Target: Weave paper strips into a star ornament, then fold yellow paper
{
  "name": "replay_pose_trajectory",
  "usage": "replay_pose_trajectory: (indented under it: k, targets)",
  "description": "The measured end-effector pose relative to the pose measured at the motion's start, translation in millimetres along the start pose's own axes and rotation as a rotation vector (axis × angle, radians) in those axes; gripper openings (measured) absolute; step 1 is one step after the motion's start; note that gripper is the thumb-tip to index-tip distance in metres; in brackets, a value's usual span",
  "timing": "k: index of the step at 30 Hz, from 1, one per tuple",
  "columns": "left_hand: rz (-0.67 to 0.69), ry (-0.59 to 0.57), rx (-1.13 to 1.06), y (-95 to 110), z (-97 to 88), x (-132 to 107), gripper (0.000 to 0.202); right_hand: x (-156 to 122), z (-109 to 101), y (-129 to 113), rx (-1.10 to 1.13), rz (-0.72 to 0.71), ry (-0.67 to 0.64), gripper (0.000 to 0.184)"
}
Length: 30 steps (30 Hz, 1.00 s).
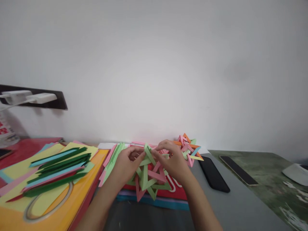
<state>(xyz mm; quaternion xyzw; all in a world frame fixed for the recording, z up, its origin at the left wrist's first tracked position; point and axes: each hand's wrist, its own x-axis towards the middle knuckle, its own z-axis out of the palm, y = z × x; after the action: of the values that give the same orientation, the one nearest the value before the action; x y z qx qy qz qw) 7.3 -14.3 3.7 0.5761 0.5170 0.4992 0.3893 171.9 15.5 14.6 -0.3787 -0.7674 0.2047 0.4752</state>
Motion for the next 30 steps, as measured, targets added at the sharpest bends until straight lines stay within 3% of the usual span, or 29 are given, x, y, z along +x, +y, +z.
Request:
replay_pose_trajectory:
  k: [7,13,20,30]
  targets:
    - [-0.051,-0.071,0.055,1.5,-6.0,-3.3,0.03,-3.6,6.5,-0.2,0.03,0.025,-0.058,0.009]
    - [-0.068,-0.246,-0.084,6.0,-3.5,-5.3,0.028,-3.0,3.0,-5.9,0.154,0.09,-0.16,0.013]
    - [-0.095,-0.207,-0.131,8.9,1.0,-5.6,0.027,-2.6,2.3,-7.3,0.267,0.229,-0.197,0.013]
    - [-0.204,-0.131,-0.213,14.0,12.2,-9.6,0.03,-2.4,1.3,-4.5,0.316,0.294,-0.199,0.018]
